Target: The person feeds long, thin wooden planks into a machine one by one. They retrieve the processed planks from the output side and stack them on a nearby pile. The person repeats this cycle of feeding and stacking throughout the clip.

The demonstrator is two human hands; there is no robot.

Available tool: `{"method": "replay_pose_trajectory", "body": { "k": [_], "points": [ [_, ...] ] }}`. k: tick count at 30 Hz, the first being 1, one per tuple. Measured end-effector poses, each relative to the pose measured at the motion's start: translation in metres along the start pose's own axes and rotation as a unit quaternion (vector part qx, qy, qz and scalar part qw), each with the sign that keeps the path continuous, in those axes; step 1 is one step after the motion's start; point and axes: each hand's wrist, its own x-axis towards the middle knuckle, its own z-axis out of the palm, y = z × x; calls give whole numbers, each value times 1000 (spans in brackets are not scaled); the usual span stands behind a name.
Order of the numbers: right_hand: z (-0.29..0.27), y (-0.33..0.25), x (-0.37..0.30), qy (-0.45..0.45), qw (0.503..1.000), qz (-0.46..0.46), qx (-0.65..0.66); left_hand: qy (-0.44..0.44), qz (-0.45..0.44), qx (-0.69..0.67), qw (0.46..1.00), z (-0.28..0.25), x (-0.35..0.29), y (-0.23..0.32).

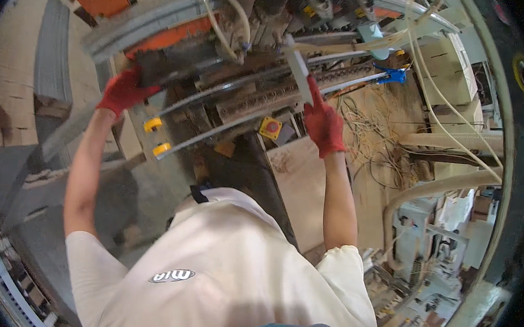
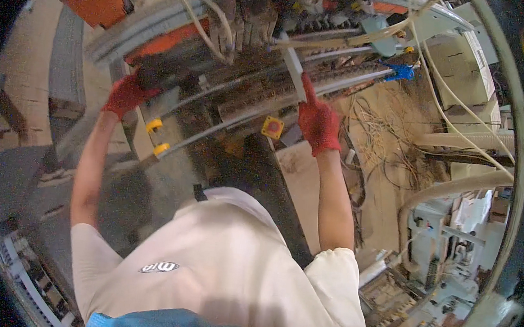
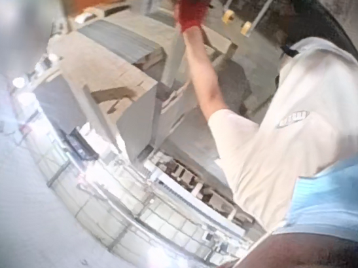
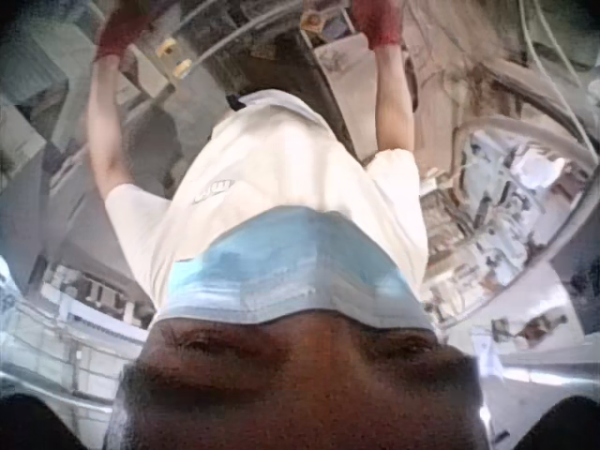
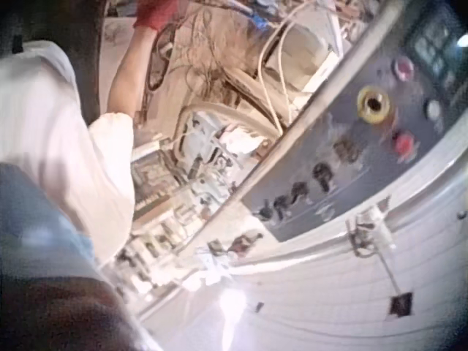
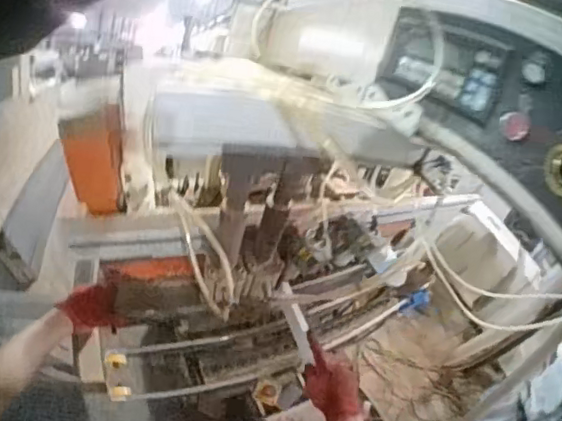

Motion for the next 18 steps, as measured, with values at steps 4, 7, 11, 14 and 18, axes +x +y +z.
{"method": "replay_pose_trajectory", "body": {
  "k": [4,7,11,14,18],
  "points": [
    [-2,-20,-30,7,994,22,111,16,44,23,999,14,11,-26],
    [21,-16,-66,68,977,-6,203,54,43,-2,998,18,12,-29],
    [32,-31,-100,25,962,91,255,-2,60,-14,998,46,24,-64],
    [39,-29,-131,143,949,51,277,45,47,20,998,17,-1,-24],
    [50,-15,-151,112,925,33,362,34,117,16,992,24,18,-43]
  ]
}}
